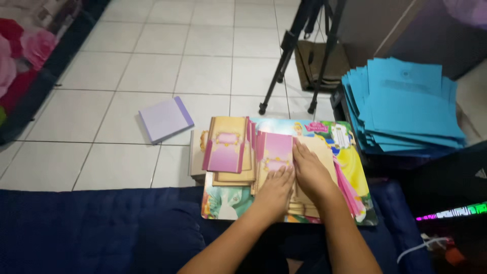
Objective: The person sits on a mat and repeatedly picks up small pink and yellow books from a stack, aligns them, and places them back onto the stack. The person handles the books one by one, occasionally adjusting the pile to keep it even.
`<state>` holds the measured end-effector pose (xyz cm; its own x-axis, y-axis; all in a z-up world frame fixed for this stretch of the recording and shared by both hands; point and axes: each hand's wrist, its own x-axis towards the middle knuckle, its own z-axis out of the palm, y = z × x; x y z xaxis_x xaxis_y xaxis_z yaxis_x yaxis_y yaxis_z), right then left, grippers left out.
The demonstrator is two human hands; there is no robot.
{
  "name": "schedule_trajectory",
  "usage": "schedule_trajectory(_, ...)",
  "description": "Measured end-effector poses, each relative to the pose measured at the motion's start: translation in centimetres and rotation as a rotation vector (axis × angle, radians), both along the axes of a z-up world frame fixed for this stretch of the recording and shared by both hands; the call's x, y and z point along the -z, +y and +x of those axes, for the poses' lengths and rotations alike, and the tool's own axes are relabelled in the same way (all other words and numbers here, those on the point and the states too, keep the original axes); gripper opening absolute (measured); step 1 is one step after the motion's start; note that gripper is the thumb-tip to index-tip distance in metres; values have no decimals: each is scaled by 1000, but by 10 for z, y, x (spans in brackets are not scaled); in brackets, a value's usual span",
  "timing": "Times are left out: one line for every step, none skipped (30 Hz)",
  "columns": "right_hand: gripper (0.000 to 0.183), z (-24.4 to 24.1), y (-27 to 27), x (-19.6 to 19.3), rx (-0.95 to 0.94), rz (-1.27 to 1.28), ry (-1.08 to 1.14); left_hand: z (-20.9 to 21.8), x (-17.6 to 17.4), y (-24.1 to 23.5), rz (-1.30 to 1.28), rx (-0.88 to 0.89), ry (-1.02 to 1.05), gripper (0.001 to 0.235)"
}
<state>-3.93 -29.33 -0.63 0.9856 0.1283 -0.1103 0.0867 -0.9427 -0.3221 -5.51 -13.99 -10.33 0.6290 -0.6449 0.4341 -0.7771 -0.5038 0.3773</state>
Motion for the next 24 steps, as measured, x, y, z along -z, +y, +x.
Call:
schedule_trajectory(61,-17,8,-10,-5,-4,-9,0,8,-2,-4,-5,-9,50)
schedule_trajectory(50,-34,15,-19,66,147,-1,1,16,-5,53,2,19,56)
schedule_trajectory(41,-49,22,-29,130,297,8,4,23,-8,107,2,47,62)
schedule_trajectory(41,-44,8,-8,116,292,0,10,24,-9,101,-11,37,62)
schedule_trajectory(51,-43,-4,15,70,200,61,11,27,-9,95,12,64,63)
schedule_trajectory(62,-41,-16,39,24,107,121,12,31,-8,90,34,90,64)
schedule_trajectory(62,-39,-14,30,20,106,125,10,-4,8,89,29,95,64)
schedule_trajectory(55,-36,-13,22,93,56,188,10,-39,23,62,-1,378,52)
schedule_trajectory(50,-29,-13,12,162,1,242,13,-76,37,28,-31,656,45)
schedule_trajectory(50,-30,-6,0,154,-4,240,27,-72,52,21,-38,654,45)
schedule_trajectory(42,-32,2,-9,192,9,274,40,-68,69,-148,-295,536,23)
schedule_trajectory(38,-34,10,-19,231,21,308,53,-63,85,-316,-548,405,31)
schedule_trajectory(38,-34,8,-9,220,25,314,63,-63,110,-311,-559,408,31)
schedule_trajectory(37,-34,6,1,159,-68,262,72,-63,134,-208,-652,273,25)
schedule_trajectory(37,-36,3,12,102,-158,208,81,-64,158,-100,-735,136,26)
schedule_trajectory(37,-35,4,13,97,-151,212,79,-64,160,-92,-740,137,26)
schedule_trajectory(40,-36,4,14,89,-167,200,79,-66,159,-9,-798,350,46)
schedule_trajectory(42,-37,4,14,80,-183,188,78,-68,158,75,-852,562,67)
schedule_trajectory(42,-35,1,20,89,-176,189,80,-65,151,83,-845,558,67)
schedule_trajectory(43,-34,-1,27,76,-158,155,80,-61,145,132,-911,524,73)
schedule_trajectory(44,-33,-3,33,58,-145,122,80,-57,139,178,-980,490,81)
schedule_trajectory(44,-39,-1,32,63,-142,123,81,-45,138,182,-975,489,81)
schedule_trajectory(44,-39,1,28,80,-134,113,85,-36,138,191,-1007,477,90)
schedule_trajectory(44,-39,3,24,97,-127,103,90,-27,139,201,-1039,464,100)
